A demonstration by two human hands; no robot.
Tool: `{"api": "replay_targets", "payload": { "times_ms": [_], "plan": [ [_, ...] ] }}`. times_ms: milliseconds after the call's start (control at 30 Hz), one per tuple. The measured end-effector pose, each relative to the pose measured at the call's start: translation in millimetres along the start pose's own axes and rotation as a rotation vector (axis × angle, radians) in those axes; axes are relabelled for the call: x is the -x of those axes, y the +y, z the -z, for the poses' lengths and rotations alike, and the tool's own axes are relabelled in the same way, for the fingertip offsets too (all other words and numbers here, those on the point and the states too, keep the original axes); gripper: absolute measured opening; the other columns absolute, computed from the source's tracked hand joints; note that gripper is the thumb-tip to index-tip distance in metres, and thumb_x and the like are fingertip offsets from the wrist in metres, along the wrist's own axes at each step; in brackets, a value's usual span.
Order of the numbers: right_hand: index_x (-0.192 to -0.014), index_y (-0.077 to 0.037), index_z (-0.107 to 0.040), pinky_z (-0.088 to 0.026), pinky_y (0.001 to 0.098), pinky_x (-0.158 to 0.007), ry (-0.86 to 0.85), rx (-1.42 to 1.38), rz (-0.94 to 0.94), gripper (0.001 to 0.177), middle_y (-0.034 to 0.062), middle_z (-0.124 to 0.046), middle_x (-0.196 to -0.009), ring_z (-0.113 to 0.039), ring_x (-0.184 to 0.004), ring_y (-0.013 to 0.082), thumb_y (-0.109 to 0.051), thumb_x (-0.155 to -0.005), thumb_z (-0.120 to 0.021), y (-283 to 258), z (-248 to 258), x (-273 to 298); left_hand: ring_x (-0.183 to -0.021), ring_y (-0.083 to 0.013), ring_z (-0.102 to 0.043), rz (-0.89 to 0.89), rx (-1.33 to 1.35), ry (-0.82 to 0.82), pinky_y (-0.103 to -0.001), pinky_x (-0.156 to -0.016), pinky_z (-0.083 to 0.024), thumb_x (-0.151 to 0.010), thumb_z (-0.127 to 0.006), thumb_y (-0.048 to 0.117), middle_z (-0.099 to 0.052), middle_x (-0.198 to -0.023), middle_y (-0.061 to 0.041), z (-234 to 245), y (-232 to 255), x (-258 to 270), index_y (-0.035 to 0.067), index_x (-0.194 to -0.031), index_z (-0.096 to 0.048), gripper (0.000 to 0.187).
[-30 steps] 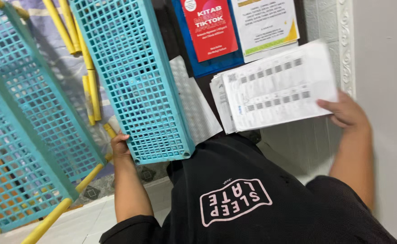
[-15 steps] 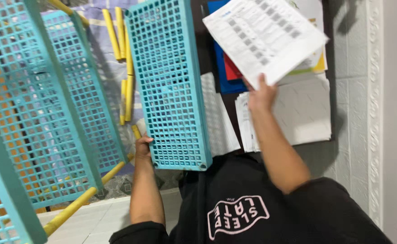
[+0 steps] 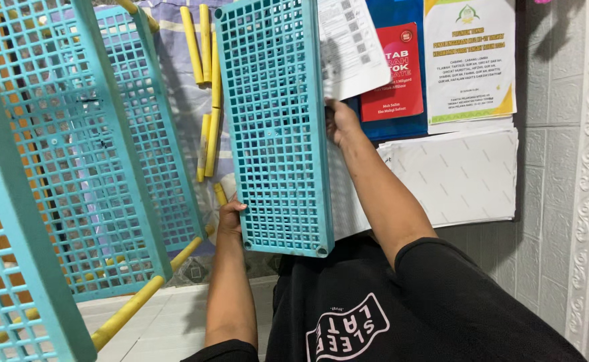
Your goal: The person assembles a light blue plastic shelving unit by inserting yellow plastic poles into the grid holes of the shelves. They handle the shelves and poles, aligning and pushing the poles into place to form the structure.
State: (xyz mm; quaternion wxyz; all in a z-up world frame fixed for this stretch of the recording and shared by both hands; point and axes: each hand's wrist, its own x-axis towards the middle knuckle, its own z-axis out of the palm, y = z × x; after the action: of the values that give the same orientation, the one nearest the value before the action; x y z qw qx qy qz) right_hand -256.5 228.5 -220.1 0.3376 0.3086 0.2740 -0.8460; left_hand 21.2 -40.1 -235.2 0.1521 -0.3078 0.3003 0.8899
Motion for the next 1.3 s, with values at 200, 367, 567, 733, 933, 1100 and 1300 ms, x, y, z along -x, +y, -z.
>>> {"api": "replay_targets", "payload": {
  "times_ms": [200,367,567,733,933,1100,1300],
  "plan": [
    [-0.112,-0.002,-0.072,-0.063,0.0371,-0.076,-0.176,0.246,-0.198,0.029,0.0126,-0.077,-0.097,-0.074,-0.08,0.0199,-0.024,-0.099,-0.06,8,23,-2,-0.111,-0.0354,-0.068,0.004,-0.016,0.006,-0.047,-0.099,-0.056,-0.059,-0.069,0.012,-0.067,-0.126,-0.021,2,-2,-2,-0.005,-0.148,-0.046,0.094],
    [-0.103,-0.001,-0.069,-0.061,0.0363,-0.06,0.069,0.399,-0.026,0.033,0.0103,-0.072,-0.08,-0.071,-0.064,0.0204,-0.032,-0.1,-0.057,-2,66,1,-0.112,-0.0351,-0.068,0.004,-0.031,0.004,-0.047,-0.101,-0.055,-0.061,-0.07,0.012,-0.066,-0.128,-0.02,3,-1,0,-0.005,-0.15,-0.044,0.094],
    [-0.093,-0.007,-0.067,-0.044,0.0254,-0.043,0.386,0.788,0.58,0.018,0.002,-0.068,-0.072,-0.06,-0.053,0.0092,-0.022,-0.102,-0.065,-33,117,19,-0.118,-0.0357,-0.065,-0.024,-0.139,-0.001,-0.048,-0.104,-0.054,-0.062,-0.071,0.009,-0.064,-0.134,-0.021,2,-4,3,-0.005,-0.152,-0.04,0.096],
    [-0.097,-0.006,-0.071,-0.05,0.0236,-0.055,0.228,1.026,0.498,0.018,0.003,-0.07,-0.079,-0.061,-0.06,0.0067,-0.021,-0.105,-0.066,-15,156,81,-0.121,-0.0329,-0.064,-0.046,-0.154,0.02,-0.047,-0.107,-0.052,-0.064,-0.07,0.004,-0.062,-0.137,-0.017,2,-9,-3,0.003,-0.156,-0.041,0.096],
    [-0.107,-0.004,-0.074,-0.056,0.0453,-0.073,0.233,1.643,0.36,0.026,0.0173,-0.074,-0.087,-0.071,-0.077,0.0352,-0.024,-0.092,-0.072,78,178,201,-0.127,-0.0256,-0.059,-0.099,-0.322,0.062,-0.039,-0.112,-0.048,-0.063,-0.067,0.002,-0.061,-0.14,-0.007,-25,-10,3,0.009,-0.157,-0.042,0.097],
    [-0.126,-0.001,-0.063,-0.056,0.0502,-0.076,0.235,1.757,0.515,0.044,0.022,-0.07,-0.101,-0.069,-0.088,0.0406,-0.022,-0.09,-0.076,133,172,244,-0.125,-0.0233,-0.06,-0.104,-0.348,0.069,-0.038,-0.111,-0.048,-0.069,-0.066,0.001,-0.062,-0.137,-0.006,-34,-9,7,0.008,-0.155,-0.042,0.09],
    [-0.139,0.0,-0.05,-0.056,0.0508,-0.074,0.293,1.914,0.412,0.062,0.0234,-0.06,-0.116,-0.066,-0.093,0.0414,-0.02,-0.087,-0.075,154,172,237,-0.116,-0.0213,-0.061,-0.177,-0.546,0.137,-0.035,-0.103,-0.05,-0.079,-0.061,0.002,-0.065,-0.129,-0.008,-40,-12,8,0.003,-0.149,-0.051,0.071]
  ]
}}
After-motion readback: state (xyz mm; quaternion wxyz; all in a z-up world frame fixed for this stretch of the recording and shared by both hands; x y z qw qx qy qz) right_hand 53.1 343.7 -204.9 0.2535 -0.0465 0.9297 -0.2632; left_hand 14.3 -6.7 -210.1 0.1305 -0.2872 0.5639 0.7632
